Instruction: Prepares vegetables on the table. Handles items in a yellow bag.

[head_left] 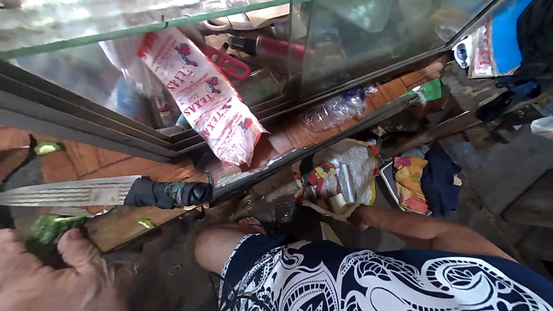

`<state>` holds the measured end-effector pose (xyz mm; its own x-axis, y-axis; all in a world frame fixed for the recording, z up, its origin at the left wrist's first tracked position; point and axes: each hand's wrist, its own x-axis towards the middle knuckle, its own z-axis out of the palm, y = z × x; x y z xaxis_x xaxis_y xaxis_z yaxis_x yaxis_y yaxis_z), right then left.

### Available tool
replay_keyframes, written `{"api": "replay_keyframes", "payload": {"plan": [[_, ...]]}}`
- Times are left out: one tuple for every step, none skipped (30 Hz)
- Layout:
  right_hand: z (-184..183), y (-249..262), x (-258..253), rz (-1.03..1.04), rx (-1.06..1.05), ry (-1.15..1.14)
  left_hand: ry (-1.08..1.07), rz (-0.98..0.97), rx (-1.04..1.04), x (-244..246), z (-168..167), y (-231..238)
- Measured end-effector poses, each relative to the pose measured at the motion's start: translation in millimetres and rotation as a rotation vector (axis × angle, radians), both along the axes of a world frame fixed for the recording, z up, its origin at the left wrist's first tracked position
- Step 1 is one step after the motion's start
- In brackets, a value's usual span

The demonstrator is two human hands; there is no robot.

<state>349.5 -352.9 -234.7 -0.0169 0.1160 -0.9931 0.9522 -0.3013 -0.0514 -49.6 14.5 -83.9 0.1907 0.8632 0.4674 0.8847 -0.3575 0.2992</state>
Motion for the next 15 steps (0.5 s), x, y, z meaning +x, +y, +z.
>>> {"api": "replay_keyframes", "payload": {"plan": [[-2.3, -0.5, 1.2, -0.019, 0.010, -0.001, -0.001, -0.001, -0.001, 4.7, 5.8, -3.6], [-4.6, -1.1, 2.6, -0.035, 0.021, -0.001, -0.002, -0.003, -0.003, 9.0, 11.2, -6.6], [-4.7, -0.1, 4.2, -0.044, 0.025, 0.003, 0.000, -0.003, -0.004, 11.9, 14.7, -8.5], [-4.4, 1.3, 5.6, -0.052, 0.021, 0.008, 0.010, 0.003, -0.002, 13.2, 16.3, -9.4], [-3.7, 2.9, 6.9, -0.060, 0.020, 0.014, 0.024, 0.017, 0.007, 14.8, 17.7, -10.7], [-2.3, 4.4, 8.1, -0.072, 0.024, 0.019, 0.033, 0.026, 0.017, 18.9, 22.1, -14.2], [-2.4, 5.0, 9.3, -0.091, 0.037, 0.021, 0.038, 0.028, 0.037, 23.9, 27.2, -17.9], [-4.1, 4.9, 10.7, -0.112, 0.061, 0.023, 0.055, 0.036, 0.054, 26.8, 30.6, -20.1], [-8.2, 4.5, 12.6, -0.137, 0.085, 0.022, 0.069, 0.045, 0.075, 29.2, 32.9, -21.7], [-11.5, 5.1, 14.3, -0.168, 0.100, 0.021, 0.076, 0.052, 0.097, 31.5, 34.3, -23.0], [-14.3, 6.2, 16.1, -0.194, 0.119, 0.021, 0.081, 0.061, 0.107, 32.7, 35.0, -24.0], [-16.8, 7.8, 18.1, -0.206, 0.146, 0.025, 0.088, 0.069, 0.111, 32.9, 35.4, -24.5], [-19.0, 9.6, 19.9, -0.209, 0.177, 0.034, 0.088, 0.061, 0.138, 31.9, 34.8, -24.3], [-19.5, 11.7, 21.0, -0.215, 0.205, 0.043, 0.088, 0.048, 0.170, 28.4, 32.1, -23.6], [-19.0, 13.8, 21.9, -0.228, 0.230, 0.053, 0.074, 0.030, 0.206, 23.6, 28.0, -22.8]]}}
